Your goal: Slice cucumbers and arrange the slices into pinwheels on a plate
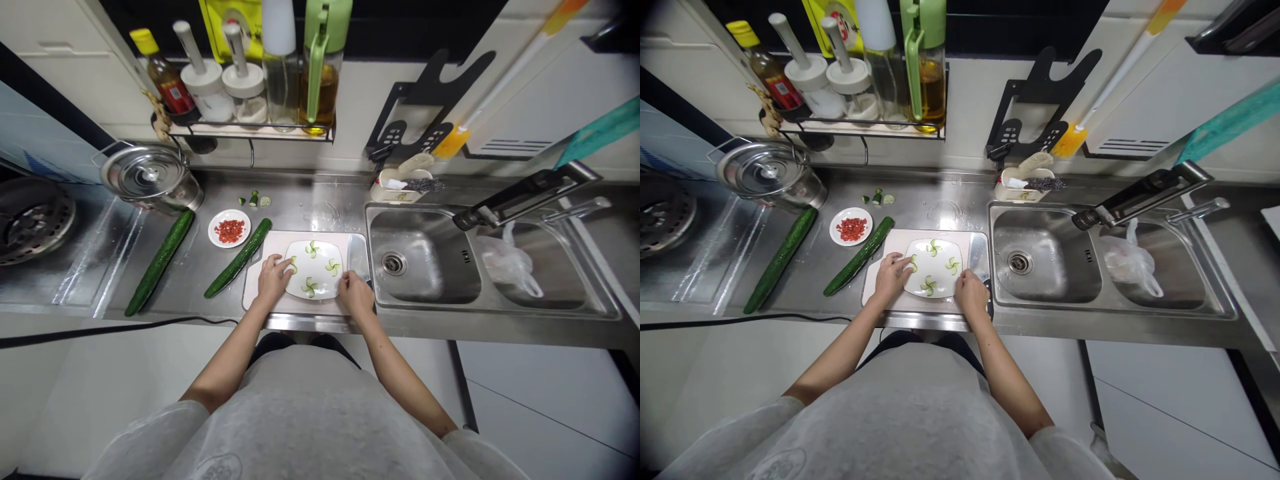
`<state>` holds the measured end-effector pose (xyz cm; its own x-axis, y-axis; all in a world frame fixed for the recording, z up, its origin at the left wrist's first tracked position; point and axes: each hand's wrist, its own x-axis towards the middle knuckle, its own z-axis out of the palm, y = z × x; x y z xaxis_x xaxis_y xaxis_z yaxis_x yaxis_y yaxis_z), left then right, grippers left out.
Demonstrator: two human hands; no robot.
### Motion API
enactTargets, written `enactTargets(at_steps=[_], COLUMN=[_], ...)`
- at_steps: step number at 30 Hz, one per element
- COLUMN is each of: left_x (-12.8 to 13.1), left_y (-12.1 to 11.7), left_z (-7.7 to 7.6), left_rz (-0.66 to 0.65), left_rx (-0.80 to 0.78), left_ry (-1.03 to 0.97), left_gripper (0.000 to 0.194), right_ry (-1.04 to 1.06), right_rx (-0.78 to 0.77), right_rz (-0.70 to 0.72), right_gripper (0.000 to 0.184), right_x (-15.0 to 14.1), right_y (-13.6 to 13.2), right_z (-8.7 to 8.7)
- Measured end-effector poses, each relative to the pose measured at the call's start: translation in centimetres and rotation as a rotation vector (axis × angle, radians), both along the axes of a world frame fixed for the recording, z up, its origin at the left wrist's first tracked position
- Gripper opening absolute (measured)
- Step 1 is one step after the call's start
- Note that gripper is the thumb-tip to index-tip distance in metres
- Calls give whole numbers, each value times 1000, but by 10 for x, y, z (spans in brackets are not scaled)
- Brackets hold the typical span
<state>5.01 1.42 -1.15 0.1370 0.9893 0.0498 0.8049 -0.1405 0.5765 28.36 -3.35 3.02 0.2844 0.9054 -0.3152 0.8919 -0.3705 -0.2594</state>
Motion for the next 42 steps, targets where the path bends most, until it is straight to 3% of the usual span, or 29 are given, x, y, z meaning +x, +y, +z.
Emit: enactTargets(at_steps=[4, 11, 20, 33, 38, 42], left_x=[-2, 1, 3, 6, -4, -31], left_y=[0, -1, -5, -9, -8, -12], left_z=[-2, 3, 0, 1, 2, 6], left_rz=[33, -26, -34, -6, 158, 312], left_rx=[37, 56, 46, 13, 50, 22], left_ry=[-17, 91, 129, 65, -95, -181], left_gripper=[31, 27, 31, 32, 30, 32], right_ry=[92, 86, 123, 158, 224, 302], right_rx=[119, 67, 35, 54, 94, 155], right_rz=[204, 445, 379, 355, 291, 192], right_gripper=[29, 34, 32, 28, 26, 28], right_x=[-27, -78, -90, -91, -83, -58], right_y=[14, 44, 61, 63, 62, 53], right_z=[4, -10, -28, -26, -14, -2])
